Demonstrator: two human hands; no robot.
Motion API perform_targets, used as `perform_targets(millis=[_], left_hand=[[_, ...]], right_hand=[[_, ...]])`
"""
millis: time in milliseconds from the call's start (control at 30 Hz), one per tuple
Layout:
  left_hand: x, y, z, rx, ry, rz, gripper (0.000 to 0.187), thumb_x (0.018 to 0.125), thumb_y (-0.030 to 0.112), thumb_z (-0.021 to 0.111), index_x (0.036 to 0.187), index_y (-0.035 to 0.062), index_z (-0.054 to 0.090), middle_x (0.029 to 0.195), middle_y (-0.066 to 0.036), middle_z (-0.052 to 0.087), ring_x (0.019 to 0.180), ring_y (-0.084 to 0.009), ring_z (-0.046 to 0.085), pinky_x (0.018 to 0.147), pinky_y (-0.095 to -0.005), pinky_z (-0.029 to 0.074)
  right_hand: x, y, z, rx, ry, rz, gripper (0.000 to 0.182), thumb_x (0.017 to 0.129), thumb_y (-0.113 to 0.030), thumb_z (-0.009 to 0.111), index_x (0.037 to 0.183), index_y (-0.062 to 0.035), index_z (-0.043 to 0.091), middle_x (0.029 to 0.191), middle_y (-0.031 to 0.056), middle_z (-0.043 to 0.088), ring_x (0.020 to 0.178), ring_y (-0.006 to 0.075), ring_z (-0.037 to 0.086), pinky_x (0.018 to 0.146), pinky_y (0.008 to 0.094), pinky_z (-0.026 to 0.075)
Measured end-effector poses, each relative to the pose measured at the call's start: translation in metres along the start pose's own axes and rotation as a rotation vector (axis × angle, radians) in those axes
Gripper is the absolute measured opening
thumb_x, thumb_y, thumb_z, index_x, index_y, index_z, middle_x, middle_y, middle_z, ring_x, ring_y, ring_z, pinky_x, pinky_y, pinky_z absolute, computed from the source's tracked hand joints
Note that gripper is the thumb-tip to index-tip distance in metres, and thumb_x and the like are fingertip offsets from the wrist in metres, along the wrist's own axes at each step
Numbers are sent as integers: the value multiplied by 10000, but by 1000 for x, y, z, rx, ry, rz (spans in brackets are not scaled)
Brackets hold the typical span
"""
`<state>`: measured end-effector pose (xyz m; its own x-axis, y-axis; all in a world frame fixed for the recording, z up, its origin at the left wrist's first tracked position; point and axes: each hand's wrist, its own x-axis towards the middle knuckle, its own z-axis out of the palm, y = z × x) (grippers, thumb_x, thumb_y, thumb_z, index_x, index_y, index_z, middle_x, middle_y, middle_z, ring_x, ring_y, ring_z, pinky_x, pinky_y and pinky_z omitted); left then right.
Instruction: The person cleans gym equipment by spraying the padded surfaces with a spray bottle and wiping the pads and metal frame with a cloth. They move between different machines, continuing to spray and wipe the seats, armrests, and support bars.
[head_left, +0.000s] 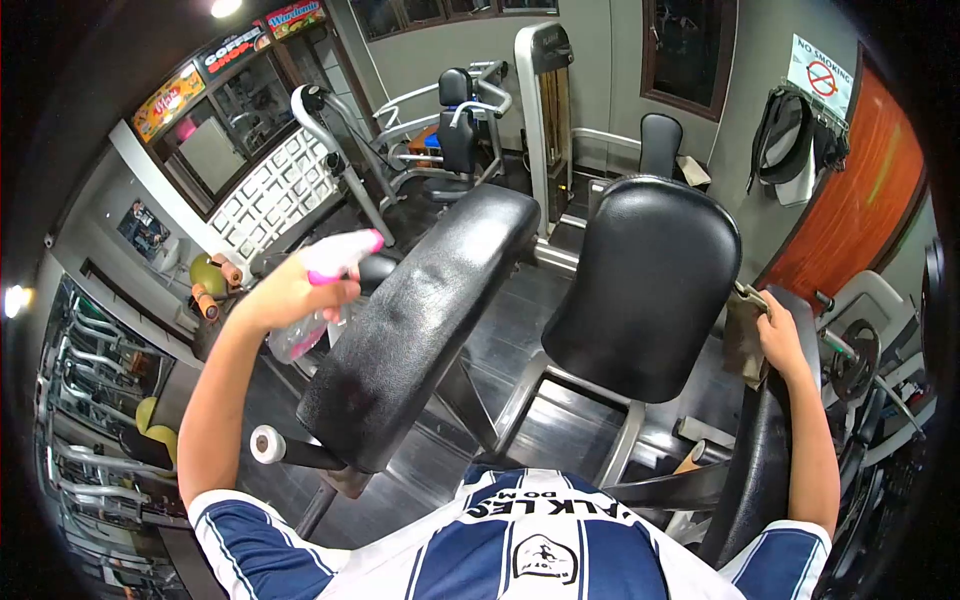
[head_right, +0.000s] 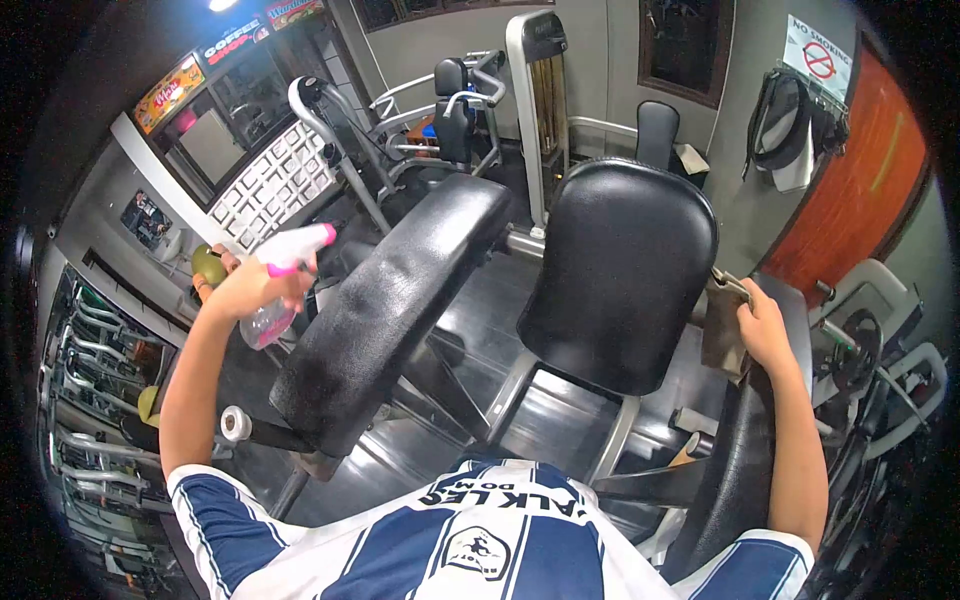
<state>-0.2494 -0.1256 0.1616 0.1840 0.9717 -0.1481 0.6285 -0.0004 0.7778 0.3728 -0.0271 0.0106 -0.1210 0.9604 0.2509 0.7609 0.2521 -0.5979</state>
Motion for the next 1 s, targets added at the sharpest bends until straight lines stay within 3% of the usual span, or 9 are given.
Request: perform_targets(millis=[200, 333, 433, 567, 667, 700, 767, 900, 1000], left_hand=[[-25, -29, 4, 1, -86, -3, 573, 807, 67, 619, 1373, 41, 531, 790, -30, 624, 610, -103, 599, 596, -268, 525], [-66, -47, 2, -25, -47, -57, 249, 743, 78, 614, 969, -28, 630, 708, -51, 637, 603, -127, 628, 592, -275, 535], [-102, -62, -1, -79, 51, -87, 152, 716, 92, 627, 813, -14, 580, 678, -62, 633, 585, -141, 634, 587, -284, 539], [-145, -80, 4, -27, 205, -169, 224, 758, 130, 643, 904, -36, 605, 638, -55, 606, 566, -155, 648, 576, -288, 539], [-162, -119, 19, -229, 589, -80, 360, 859, 130, 621, 1179, -21, 557, 771, -26, 572, 644, -129, 613, 623, -292, 534], [-162, -124, 22, -225, 621, -91, 358, 890, 191, 631, 1173, -6, 535, 748, -18, 549, 667, -131, 595, 673, -300, 520], [-147, -128, 29, -247, 704, -73, 393, 928, 257, 639, 1203, 11, 503, 768, 0, 515, 686, -112, 542, 727, -299, 501], [-105, -136, 40, -149, 758, -36, 636, 938, 271, 644, 1465, 19, 393, 1098, -37, 529, 778, -92, 547, 702, -255, 478], [-84, -156, 37, 106, 730, 33, 538, 909, 270, 680, 1355, 15, 517, 969, -17, 564, 800, -81, 539, 680, -244, 460]], right_hand=[[0, 6, 5, -77, 48, 12, 275, 859, -51, 452, 1111, -9, 555, 914, 266, 603, 922, 424, 617, 835, 415, 466], [1, -3, 3, -107, -11, 67, 300, 862, -25, 441, 1137, -7, 560, 860, 209, 592, 857, 305, 621, 804, 358, 458], [3, -12, 2, -128, -40, 126, 310, 861, -2, 423, 1139, -6, 559, 883, 182, 604, 853, 256, 603, 814, 330, 453], [8, 13, 7, -10, 53, -40, 339, 900, 0, 393, 1192, -15, 564, 1023, 173, 638, 1013, 225, 607, 923, 306, 431], [22, 38, 6, 270, 261, -66, 395, 920, 11, 377, 1278, -11, 540, 1213, 111, 601, 1172, 218, 542, 1026, 316, 395], [28, 42, 10, 445, 488, 169, 396, 1010, -72, 374, 1390, -33, 478, 1363, 103, 543, 1268, 234, 505, 1061, 361, 397], [45, 49, -4, 737, 544, 128, 417, 1061, -207, 412, 1450, -55, 413, 1426, 99, 501, 1294, 232, 504, 1080, 380, 403], [92, -75, -22, 1001, 596, -42, 453, 1044, -284, 490, 1426, -56, 403, 1359, 105, 540, 1202, 234, 570, 1037, 400, 450], [118, -172, 23, 946, 680, -185, 533, 1021, -325, 543, 1458, -76, 367, 1383, 107, 510, 1216, 220, 540, 1032, 394, 435]])
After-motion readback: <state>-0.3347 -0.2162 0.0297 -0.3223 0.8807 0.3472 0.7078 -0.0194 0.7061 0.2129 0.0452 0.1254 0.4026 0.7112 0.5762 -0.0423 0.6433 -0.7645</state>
